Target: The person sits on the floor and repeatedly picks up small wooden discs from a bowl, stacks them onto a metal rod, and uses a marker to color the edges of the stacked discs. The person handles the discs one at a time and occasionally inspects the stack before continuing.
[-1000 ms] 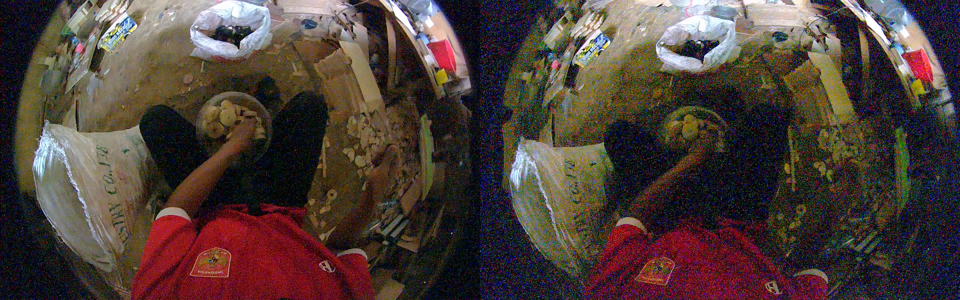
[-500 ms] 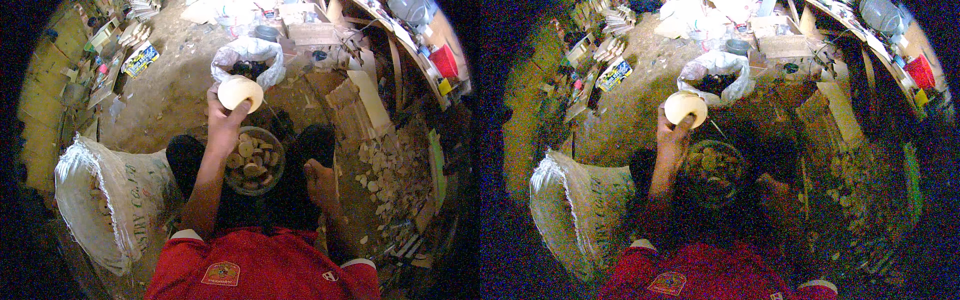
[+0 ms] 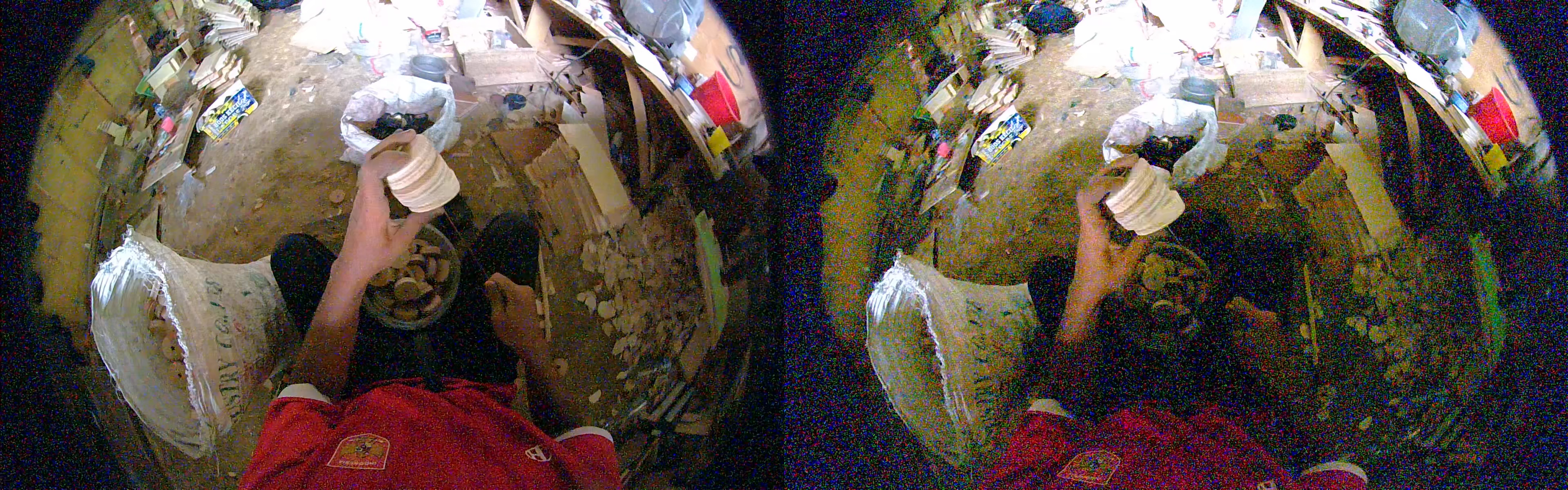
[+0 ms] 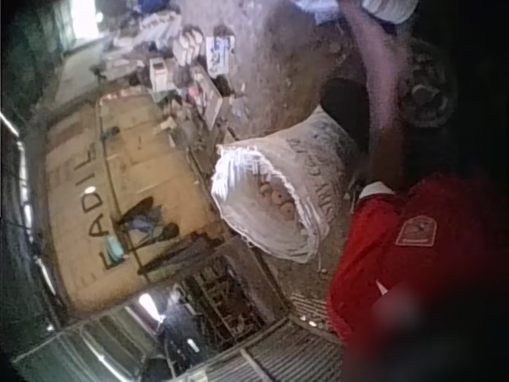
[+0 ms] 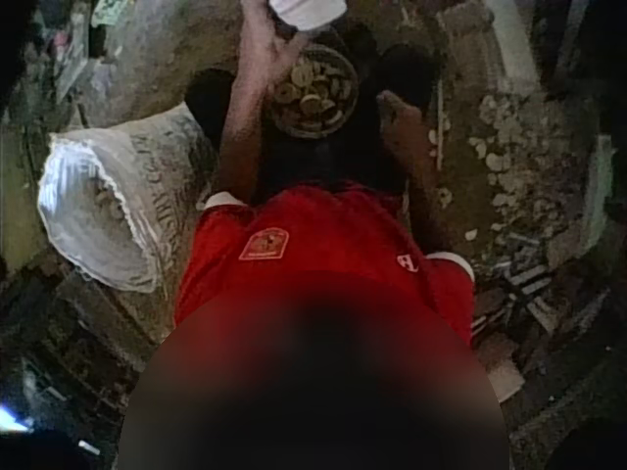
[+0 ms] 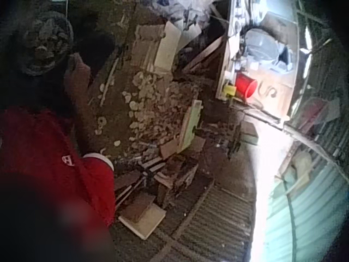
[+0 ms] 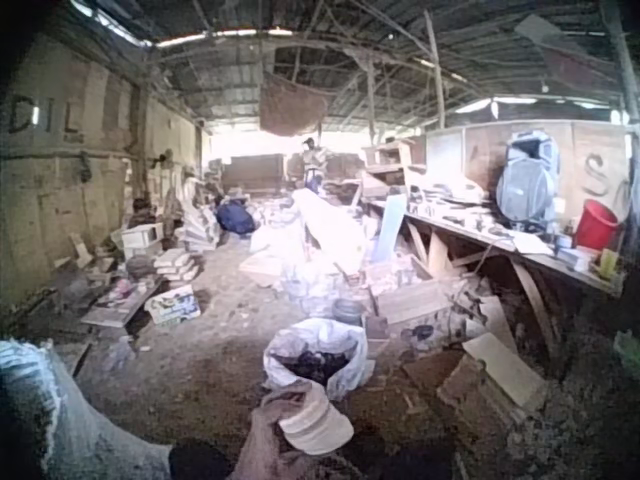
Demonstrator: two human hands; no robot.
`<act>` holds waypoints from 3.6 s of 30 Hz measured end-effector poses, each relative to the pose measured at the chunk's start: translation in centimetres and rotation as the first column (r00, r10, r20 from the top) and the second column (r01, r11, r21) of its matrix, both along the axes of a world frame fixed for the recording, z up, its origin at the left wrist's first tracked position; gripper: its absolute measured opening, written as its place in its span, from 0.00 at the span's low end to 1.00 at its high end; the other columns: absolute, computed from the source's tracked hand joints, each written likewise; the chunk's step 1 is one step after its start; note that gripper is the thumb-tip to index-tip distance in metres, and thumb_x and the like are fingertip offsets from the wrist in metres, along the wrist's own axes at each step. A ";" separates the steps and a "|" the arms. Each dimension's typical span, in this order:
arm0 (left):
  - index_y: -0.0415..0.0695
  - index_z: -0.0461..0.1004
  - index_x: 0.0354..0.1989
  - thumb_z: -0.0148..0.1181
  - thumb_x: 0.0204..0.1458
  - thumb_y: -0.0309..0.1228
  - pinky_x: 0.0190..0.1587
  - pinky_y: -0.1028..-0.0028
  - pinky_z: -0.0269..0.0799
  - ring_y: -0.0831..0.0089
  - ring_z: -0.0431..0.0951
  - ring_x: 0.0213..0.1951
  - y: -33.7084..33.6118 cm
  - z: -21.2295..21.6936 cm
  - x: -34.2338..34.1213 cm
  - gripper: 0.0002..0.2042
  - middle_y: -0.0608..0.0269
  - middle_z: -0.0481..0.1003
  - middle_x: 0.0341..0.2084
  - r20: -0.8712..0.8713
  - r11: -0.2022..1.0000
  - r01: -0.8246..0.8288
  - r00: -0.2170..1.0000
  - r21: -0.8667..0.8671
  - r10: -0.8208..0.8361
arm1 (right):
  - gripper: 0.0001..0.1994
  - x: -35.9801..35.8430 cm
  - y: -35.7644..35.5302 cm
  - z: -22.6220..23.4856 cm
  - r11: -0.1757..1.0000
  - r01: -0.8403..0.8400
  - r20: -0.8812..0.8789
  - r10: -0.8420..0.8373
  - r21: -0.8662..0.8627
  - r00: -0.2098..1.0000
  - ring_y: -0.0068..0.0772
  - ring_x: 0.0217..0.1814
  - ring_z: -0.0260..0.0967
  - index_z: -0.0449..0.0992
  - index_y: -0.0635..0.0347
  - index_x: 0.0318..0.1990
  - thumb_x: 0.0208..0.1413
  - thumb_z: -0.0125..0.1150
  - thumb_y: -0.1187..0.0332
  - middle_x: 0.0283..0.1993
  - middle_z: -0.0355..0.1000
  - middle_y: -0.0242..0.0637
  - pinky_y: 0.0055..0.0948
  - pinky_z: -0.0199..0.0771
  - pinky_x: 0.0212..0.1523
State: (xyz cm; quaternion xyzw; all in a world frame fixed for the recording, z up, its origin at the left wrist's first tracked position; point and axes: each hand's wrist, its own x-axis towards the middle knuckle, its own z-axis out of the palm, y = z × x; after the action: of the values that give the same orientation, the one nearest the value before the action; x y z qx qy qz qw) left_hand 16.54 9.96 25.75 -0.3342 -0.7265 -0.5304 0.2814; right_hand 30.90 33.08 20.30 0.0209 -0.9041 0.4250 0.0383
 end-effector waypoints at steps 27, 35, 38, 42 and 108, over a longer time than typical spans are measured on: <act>0.47 0.54 0.56 0.64 0.55 0.23 0.66 0.61 0.62 0.64 0.66 0.61 4.2 -2.7 2.1 0.26 0.53 0.62 0.59 0.202 0.773 0.135 0.925 0.620 -0.323 | 0.08 1.2 -0.1 -2.2 0.998 -0.056 -0.110 0.054 -0.011 0.992 0.63 0.32 0.76 0.76 0.67 0.45 0.65 0.54 0.73 0.32 0.77 0.56 0.45 0.71 0.30; 0.48 0.56 0.53 0.59 0.64 0.32 0.67 0.59 0.63 0.61 0.68 0.62 3.8 -1.6 2.7 0.17 0.54 0.62 0.59 0.220 0.612 0.167 0.834 0.773 -0.506 | 0.08 1.7 0.6 -2.2 0.998 -0.061 -0.089 0.061 0.011 0.994 0.60 0.33 0.77 0.76 0.67 0.44 0.65 0.58 0.71 0.32 0.78 0.55 0.45 0.72 0.31; 0.49 0.58 0.52 0.53 0.69 0.38 0.65 0.56 0.67 0.58 0.72 0.61 4.1 -1.1 3.0 0.13 0.53 0.66 0.58 0.175 0.454 0.171 0.763 0.874 -0.622 | 0.09 1.6 0.6 -2.2 0.994 -0.087 -0.139 0.077 -0.066 0.987 0.57 0.33 0.78 0.77 0.68 0.44 0.67 0.56 0.70 0.33 0.78 0.55 0.44 0.72 0.31; 0.49 0.58 0.52 0.53 0.69 0.39 0.63 0.56 0.70 0.56 0.74 0.60 4.4 -1.0 3.0 0.13 0.52 0.68 0.57 0.199 0.459 0.150 0.754 0.876 -0.627 | 0.10 1.5 0.6 -2.0 0.997 -0.073 -0.106 0.070 -0.026 0.992 0.56 0.33 0.79 0.77 0.68 0.44 0.68 0.55 0.69 0.33 0.78 0.54 0.43 0.72 0.30; 0.46 0.64 0.67 0.54 0.60 0.46 0.67 0.41 0.56 0.42 0.66 0.65 1.5 -41.5 0.9 0.29 0.48 0.67 0.65 0.037 0.379 -0.196 0.849 -0.905 0.527 | 0.16 2.5 11.5 1.0 0.574 0.607 -0.233 -0.803 -0.550 0.548 0.28 0.42 0.69 0.78 0.62 0.51 0.71 0.56 0.57 0.43 0.76 0.35 0.28 0.71 0.44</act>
State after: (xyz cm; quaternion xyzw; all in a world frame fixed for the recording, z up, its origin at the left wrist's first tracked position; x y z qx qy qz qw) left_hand 17.41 11.50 -15.73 -0.1689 -0.9825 -0.0521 0.0584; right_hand 33.42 44.60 21.31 -0.2624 -0.6844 0.5304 0.4260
